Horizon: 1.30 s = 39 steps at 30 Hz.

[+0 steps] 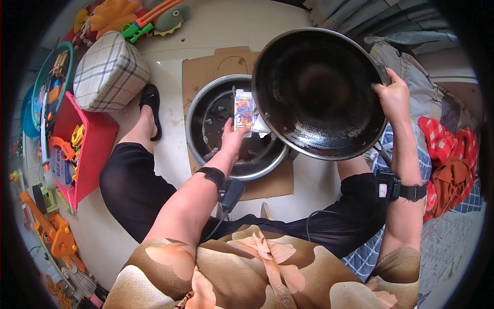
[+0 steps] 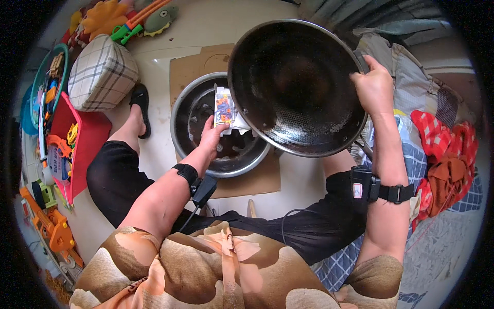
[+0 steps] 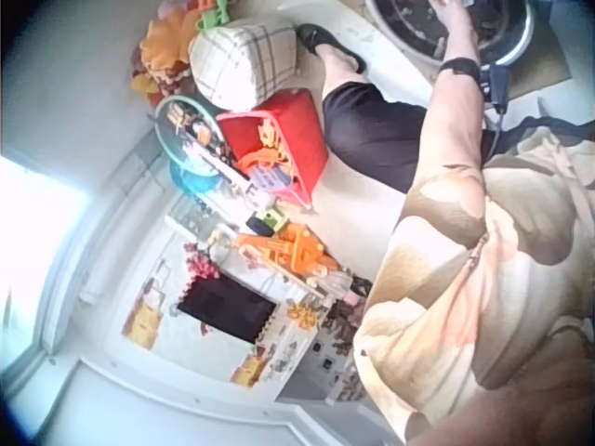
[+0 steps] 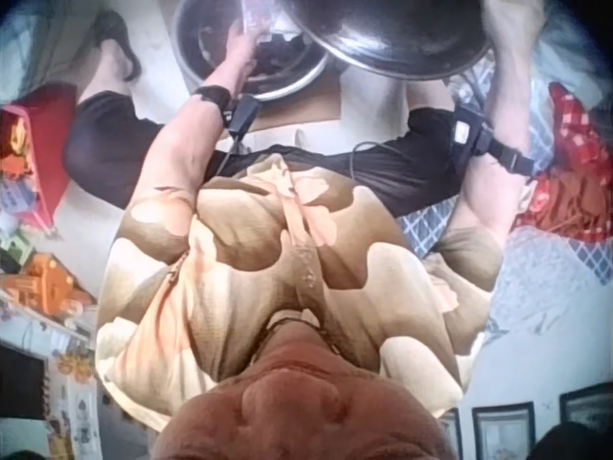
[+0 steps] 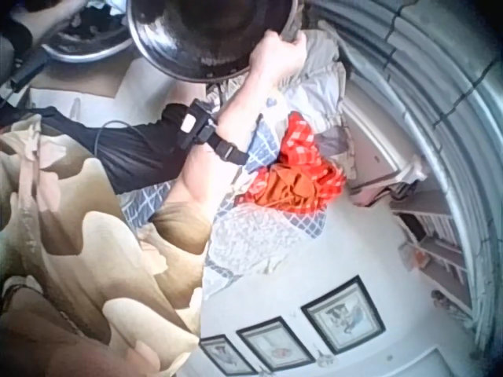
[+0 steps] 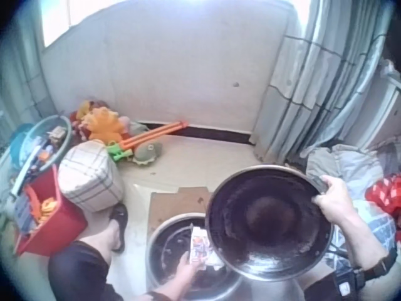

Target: Cleaning the interior and exterior of a large metal pot or wok using a scrubber and water.

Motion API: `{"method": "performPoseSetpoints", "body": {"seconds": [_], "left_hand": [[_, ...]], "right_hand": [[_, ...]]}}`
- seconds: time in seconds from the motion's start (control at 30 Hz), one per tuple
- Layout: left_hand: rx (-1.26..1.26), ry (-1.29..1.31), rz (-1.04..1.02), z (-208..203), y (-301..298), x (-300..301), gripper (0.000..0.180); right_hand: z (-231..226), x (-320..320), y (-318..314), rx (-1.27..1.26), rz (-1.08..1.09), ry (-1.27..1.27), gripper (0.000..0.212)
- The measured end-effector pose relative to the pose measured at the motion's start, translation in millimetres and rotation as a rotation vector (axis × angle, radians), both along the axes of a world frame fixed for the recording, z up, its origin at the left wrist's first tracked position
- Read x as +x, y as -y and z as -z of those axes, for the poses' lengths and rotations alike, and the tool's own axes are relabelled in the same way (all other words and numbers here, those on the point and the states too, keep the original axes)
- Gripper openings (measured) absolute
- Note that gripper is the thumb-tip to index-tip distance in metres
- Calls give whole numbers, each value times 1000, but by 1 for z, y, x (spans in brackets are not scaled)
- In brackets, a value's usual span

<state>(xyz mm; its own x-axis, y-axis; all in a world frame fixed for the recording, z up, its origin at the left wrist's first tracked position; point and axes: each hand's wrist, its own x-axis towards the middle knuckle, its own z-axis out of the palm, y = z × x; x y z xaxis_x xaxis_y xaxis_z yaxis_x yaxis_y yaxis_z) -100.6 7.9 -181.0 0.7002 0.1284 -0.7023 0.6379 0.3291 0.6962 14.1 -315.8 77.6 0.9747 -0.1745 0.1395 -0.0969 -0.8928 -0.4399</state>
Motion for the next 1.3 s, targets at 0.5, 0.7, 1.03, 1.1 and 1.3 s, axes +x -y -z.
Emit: {"method": "performPoseSetpoints", "body": {"seconds": [0.5,0.7,1.03,1.1,1.3], "left_hand": [[133,83,33,2,-3,-8,81],[115,38,72,-1,-2,-4,82],[452,198,180,40,-5,2,79],[361,204,127,43,-7,2,79],[327,149,7,16,2,1,78]], "right_hand": [[-1,-1,2,0,13,25,52],[-5,-3,0,21,18,-14,55],[-7,-3,7,-17,8,-2,56],[-10,-4,2,-3,9,-13,55],[-17,-7,-7,37,-14,-19,50]]}}
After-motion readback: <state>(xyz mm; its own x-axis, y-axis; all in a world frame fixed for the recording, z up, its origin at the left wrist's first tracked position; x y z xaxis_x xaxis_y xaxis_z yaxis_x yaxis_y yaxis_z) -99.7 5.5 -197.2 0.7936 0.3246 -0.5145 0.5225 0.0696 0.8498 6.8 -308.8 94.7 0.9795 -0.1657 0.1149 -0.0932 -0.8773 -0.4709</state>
